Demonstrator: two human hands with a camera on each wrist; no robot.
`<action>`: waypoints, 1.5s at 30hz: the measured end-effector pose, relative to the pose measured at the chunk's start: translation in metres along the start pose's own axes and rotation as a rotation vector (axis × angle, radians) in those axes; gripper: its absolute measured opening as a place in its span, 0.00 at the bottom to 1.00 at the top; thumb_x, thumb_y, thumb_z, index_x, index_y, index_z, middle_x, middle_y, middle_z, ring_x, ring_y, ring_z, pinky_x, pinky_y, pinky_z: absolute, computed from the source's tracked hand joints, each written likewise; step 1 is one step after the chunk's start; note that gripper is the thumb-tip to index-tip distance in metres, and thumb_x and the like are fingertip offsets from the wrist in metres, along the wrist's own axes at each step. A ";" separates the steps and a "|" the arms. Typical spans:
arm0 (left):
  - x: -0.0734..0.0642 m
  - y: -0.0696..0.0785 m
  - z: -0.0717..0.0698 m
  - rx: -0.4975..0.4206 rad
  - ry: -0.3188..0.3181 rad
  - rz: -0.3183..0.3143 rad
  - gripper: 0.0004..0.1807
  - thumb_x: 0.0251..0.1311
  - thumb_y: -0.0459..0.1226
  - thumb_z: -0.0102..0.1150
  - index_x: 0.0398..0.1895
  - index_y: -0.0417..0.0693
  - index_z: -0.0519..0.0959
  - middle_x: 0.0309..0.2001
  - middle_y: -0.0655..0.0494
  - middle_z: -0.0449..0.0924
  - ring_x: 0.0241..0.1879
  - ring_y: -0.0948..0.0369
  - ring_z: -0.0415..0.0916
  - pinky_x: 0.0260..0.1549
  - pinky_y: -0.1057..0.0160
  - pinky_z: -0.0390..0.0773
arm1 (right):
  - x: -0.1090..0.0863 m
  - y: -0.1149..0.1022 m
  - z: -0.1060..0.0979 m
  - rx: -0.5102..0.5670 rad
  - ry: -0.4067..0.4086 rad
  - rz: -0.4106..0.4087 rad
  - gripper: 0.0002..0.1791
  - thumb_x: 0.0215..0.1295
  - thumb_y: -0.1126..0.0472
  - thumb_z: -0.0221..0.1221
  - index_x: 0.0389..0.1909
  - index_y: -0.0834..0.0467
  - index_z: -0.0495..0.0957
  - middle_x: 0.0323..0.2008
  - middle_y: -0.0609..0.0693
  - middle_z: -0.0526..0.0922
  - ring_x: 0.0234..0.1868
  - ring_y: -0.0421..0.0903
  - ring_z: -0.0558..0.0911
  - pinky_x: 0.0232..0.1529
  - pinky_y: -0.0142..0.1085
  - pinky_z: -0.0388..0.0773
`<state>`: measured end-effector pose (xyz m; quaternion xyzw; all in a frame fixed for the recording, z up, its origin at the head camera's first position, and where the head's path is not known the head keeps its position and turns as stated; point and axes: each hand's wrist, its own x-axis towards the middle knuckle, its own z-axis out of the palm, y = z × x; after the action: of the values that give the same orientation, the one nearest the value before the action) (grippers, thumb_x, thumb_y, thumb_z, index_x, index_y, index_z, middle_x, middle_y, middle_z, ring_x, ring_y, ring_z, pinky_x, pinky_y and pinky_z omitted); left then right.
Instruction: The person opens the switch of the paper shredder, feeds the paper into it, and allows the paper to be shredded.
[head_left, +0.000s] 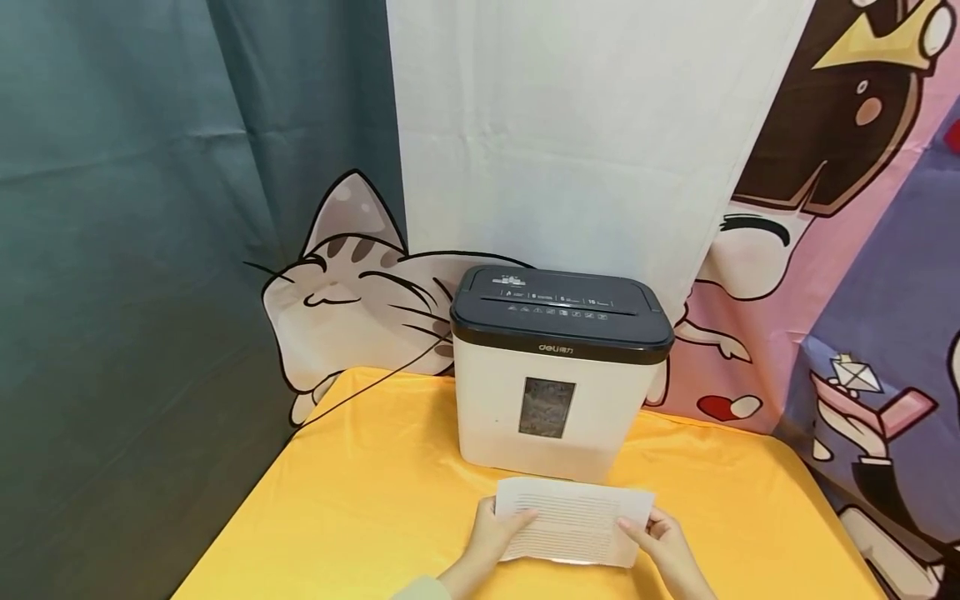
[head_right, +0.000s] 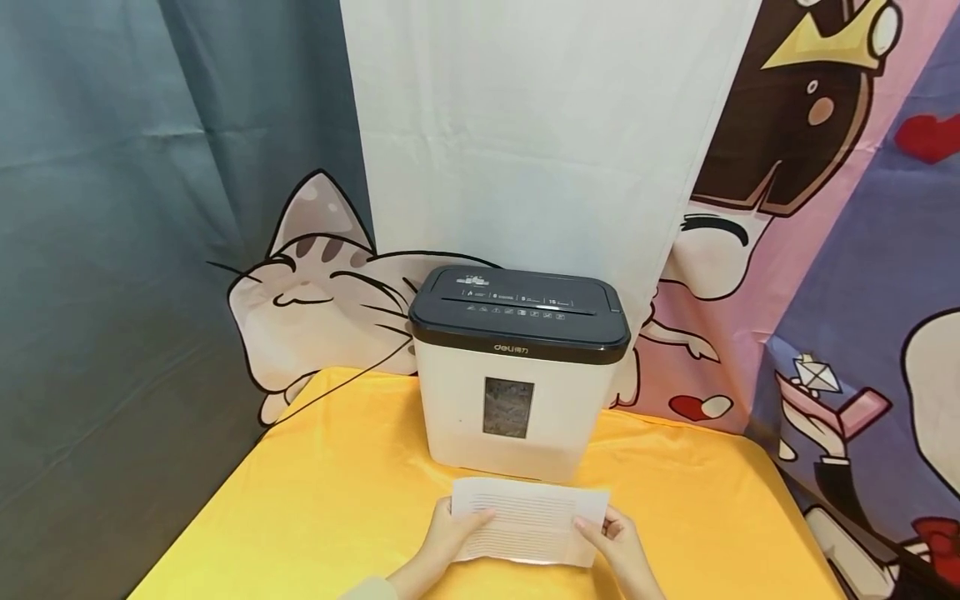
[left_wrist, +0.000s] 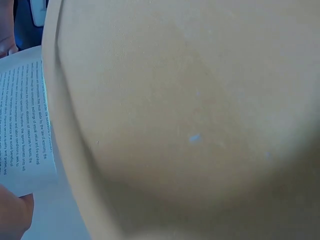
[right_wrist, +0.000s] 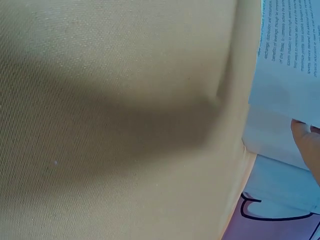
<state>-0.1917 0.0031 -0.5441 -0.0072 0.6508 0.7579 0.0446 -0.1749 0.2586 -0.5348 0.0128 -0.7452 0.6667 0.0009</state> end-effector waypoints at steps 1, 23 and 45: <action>0.000 0.001 -0.001 0.002 -0.006 0.003 0.15 0.48 0.31 0.69 0.37 0.29 0.78 0.30 0.50 0.84 0.25 0.67 0.78 0.29 0.70 0.78 | 0.000 0.000 0.000 0.004 -0.016 -0.001 0.09 0.64 0.69 0.55 0.44 0.62 0.79 0.34 0.37 0.84 0.37 0.34 0.81 0.38 0.28 0.78; 0.010 0.046 -0.033 0.175 -0.119 0.130 0.15 0.49 0.32 0.69 0.35 0.28 0.79 0.33 0.42 0.84 0.26 0.71 0.76 0.30 0.71 0.77 | 0.008 -0.033 0.015 -0.157 -0.012 -0.421 0.03 0.54 0.78 0.60 0.29 0.70 0.79 0.31 0.32 0.82 0.32 0.28 0.79 0.30 0.25 0.76; 0.033 0.139 -0.041 0.305 -0.241 0.451 0.13 0.50 0.30 0.68 0.38 0.31 0.83 0.38 0.36 0.84 0.36 0.72 0.81 0.39 0.68 0.80 | 0.030 -0.136 0.010 -0.451 0.086 -0.595 0.09 0.51 0.75 0.65 0.23 0.59 0.78 0.27 0.35 0.81 0.28 0.27 0.74 0.27 0.25 0.72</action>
<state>-0.2374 -0.0565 -0.4155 0.2342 0.7324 0.6375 -0.0474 -0.2023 0.2329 -0.4005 0.2000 -0.8364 0.4563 0.2286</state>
